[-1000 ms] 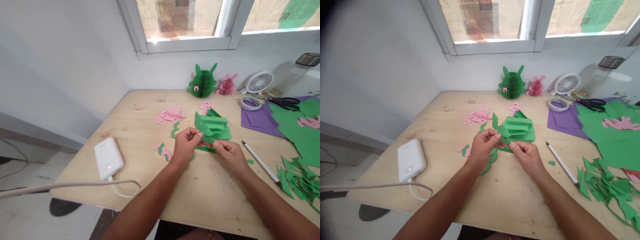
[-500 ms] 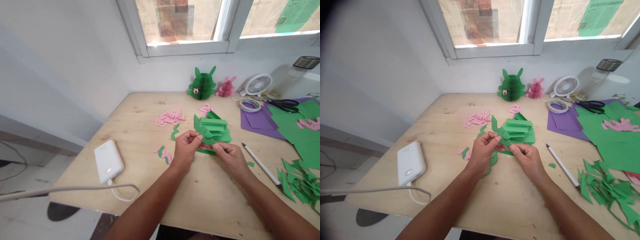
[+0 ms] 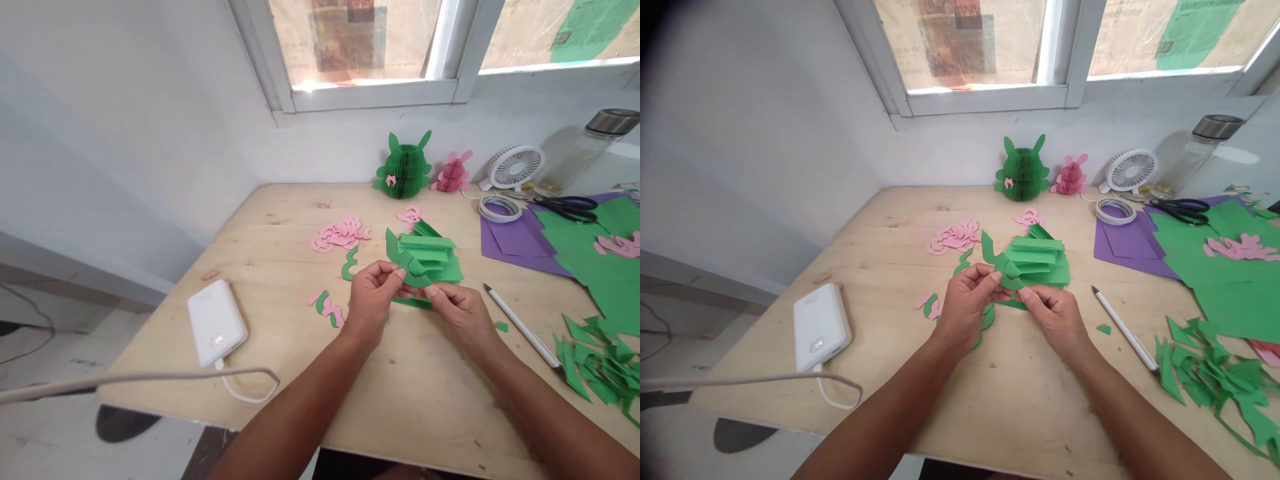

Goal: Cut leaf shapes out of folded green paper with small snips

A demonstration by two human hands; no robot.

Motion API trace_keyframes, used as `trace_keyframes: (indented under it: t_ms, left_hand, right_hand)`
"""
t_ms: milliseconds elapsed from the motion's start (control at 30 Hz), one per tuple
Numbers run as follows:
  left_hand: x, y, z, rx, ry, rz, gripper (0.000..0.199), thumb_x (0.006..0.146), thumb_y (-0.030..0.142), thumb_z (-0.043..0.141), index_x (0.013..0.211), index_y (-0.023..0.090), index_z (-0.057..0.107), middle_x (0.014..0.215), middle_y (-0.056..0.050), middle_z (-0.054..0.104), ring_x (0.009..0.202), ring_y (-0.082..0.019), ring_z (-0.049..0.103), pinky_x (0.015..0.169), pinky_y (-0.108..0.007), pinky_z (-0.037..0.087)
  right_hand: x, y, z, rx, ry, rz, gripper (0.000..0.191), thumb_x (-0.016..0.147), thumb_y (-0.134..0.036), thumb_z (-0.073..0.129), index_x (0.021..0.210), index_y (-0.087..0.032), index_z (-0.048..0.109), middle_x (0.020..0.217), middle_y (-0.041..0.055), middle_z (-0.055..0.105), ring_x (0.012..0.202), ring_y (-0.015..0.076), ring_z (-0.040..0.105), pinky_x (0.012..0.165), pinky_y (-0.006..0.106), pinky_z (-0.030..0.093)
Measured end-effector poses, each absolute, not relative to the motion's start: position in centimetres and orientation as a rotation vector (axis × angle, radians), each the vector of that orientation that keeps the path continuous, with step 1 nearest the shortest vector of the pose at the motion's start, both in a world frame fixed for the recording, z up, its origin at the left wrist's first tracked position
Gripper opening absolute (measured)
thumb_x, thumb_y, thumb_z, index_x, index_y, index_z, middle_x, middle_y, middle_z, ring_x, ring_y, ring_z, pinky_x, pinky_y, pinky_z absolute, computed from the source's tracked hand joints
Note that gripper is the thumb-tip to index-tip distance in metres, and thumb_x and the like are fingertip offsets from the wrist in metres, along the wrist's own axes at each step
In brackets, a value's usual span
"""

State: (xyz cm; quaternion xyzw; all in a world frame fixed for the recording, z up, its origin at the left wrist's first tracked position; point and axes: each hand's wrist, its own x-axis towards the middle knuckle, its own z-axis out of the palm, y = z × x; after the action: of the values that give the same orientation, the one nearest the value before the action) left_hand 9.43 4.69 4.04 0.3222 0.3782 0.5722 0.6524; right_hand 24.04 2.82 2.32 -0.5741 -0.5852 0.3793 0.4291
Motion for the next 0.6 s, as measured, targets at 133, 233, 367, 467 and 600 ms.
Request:
trace_keyframes:
  t_ms: [133, 233, 367, 467, 600]
  left_hand:
    - [9.43, 4.62, 4.13, 0.739, 0.88, 1.301, 0.019, 0.067, 0.026, 0.073, 0.069, 0.016, 0.057, 0.054, 0.003, 0.061, 0.051, -0.014, 0.064, 0.057, -0.025, 0.053]
    - [9.4, 4.59, 4.16, 0.748, 0.887, 1.304, 0.018, 0.067, 0.025, 0.073, 0.069, 0.016, 0.058, 0.054, 0.003, 0.061, 0.051, -0.013, 0.064, 0.057, -0.026, 0.054]
    - [9.36, 4.6, 4.07, 0.778, 0.898, 1.295, 0.016, 0.068, 0.024, 0.072, 0.069, 0.016, 0.058, 0.056, 0.001, 0.063, 0.052, -0.013, 0.064, 0.058, -0.026, 0.054]
    - [9.39, 4.61, 4.03, 0.768, 0.904, 1.301, 0.018, 0.067, 0.026, 0.073, 0.069, 0.016, 0.058, 0.055, 0.003, 0.062, 0.052, -0.013, 0.064, 0.058, -0.025, 0.054]
    - [9.47, 4.62, 3.98, 0.752, 0.89, 1.312, 0.019, 0.066, 0.026, 0.074, 0.069, 0.016, 0.058, 0.054, 0.003, 0.06, 0.051, -0.013, 0.064, 0.057, -0.025, 0.053]
  right_hand:
    - [24.02, 2.78, 2.51, -1.428, -1.481, 0.96, 0.039, 0.081, -0.049, 0.057, 0.065, -0.015, 0.07, 0.061, 0.0031, 0.061, 0.061, 0.0185, 0.055, 0.055, 0.026, 0.042]
    - [24.06, 2.76, 2.55, -1.434, -1.5, 0.964, 0.04, 0.082, -0.049, 0.056, 0.064, -0.016, 0.069, 0.061, 0.0026, 0.058, 0.06, 0.0172, 0.051, 0.054, 0.026, 0.041]
    - [24.19, 2.78, 2.34, -1.427, -1.51, 0.964, 0.041, 0.082, -0.049, 0.055, 0.061, -0.016, 0.067, 0.06, 0.0021, 0.056, 0.061, 0.0173, 0.051, 0.054, 0.025, 0.04]
    - [24.27, 2.81, 2.19, -1.431, -1.511, 0.956, 0.04, 0.083, -0.048, 0.056, 0.063, -0.016, 0.068, 0.06, 0.0022, 0.057, 0.063, 0.0183, 0.053, 0.055, 0.026, 0.041]
    - [24.25, 2.81, 2.19, -1.424, -1.51, 0.946, 0.039, 0.083, -0.049, 0.056, 0.066, -0.016, 0.07, 0.062, 0.0031, 0.061, 0.067, 0.0211, 0.058, 0.058, 0.027, 0.044]
